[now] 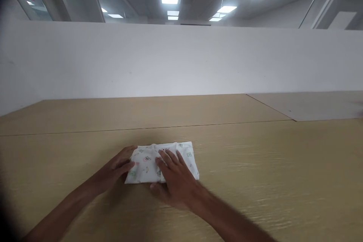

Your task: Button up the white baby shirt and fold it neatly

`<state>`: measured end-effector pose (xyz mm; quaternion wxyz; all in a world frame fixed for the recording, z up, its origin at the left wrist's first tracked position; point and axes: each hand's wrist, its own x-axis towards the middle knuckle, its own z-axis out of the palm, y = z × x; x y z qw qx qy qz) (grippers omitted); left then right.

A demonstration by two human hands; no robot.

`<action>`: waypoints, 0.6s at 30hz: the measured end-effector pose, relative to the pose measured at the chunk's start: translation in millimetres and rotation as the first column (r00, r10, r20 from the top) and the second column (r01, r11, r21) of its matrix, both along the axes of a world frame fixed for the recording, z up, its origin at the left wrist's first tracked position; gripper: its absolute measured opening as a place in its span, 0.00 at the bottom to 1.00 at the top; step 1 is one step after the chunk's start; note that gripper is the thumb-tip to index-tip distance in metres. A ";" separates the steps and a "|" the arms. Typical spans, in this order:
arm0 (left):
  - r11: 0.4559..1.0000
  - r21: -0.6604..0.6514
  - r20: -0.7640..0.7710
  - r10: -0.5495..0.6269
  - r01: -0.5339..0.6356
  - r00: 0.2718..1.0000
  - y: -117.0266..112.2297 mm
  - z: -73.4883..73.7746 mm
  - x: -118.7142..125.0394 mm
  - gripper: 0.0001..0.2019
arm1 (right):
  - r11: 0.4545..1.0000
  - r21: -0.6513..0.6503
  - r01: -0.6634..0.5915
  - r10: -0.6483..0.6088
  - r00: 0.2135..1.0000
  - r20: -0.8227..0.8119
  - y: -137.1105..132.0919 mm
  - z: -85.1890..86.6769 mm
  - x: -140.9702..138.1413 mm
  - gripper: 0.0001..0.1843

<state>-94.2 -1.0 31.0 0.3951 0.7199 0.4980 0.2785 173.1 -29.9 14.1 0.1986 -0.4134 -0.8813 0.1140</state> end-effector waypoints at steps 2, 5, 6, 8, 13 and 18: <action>0.995 -0.102 0.078 0.004 0.004 0.997 -0.7 -4.5 3.1 0.26 | 0.996 -0.090 -0.005 0.008 0.999 0.042 0.5 -2.3 -0.9 0.41; 0.979 -0.201 0.041 -0.014 0.022 0.999 -2.3 -6.1 4.1 0.26 | 0.986 -0.160 0.044 -0.034 0.997 0.069 2.5 -1.4 -0.6 0.44; 0.979 -0.204 -0.009 -0.032 0.029 0.999 -2.9 -5.9 2.2 0.25 | 0.984 -0.167 0.054 -0.042 0.996 0.074 3.1 -0.7 -0.1 0.45; 0.983 -0.172 -0.134 -0.092 0.068 0.987 -4.3 -4.4 -3.9 0.23 | 0.982 -0.182 0.056 -0.043 0.996 0.076 4.0 1.1 1.7 0.47; 0.999 0.026 -0.338 -0.031 0.042 0.940 -11.8 8.8 -1.0 0.18 | 0.971 -0.219 0.096 -0.092 0.995 0.028 10.4 5.0 8.2 0.45; 0.898 0.426 -0.526 0.147 0.110 0.837 -11.0 3.1 55.5 0.21 | 0.982 0.016 0.188 -0.187 0.981 -0.056 34.4 -7.2 3.8 0.33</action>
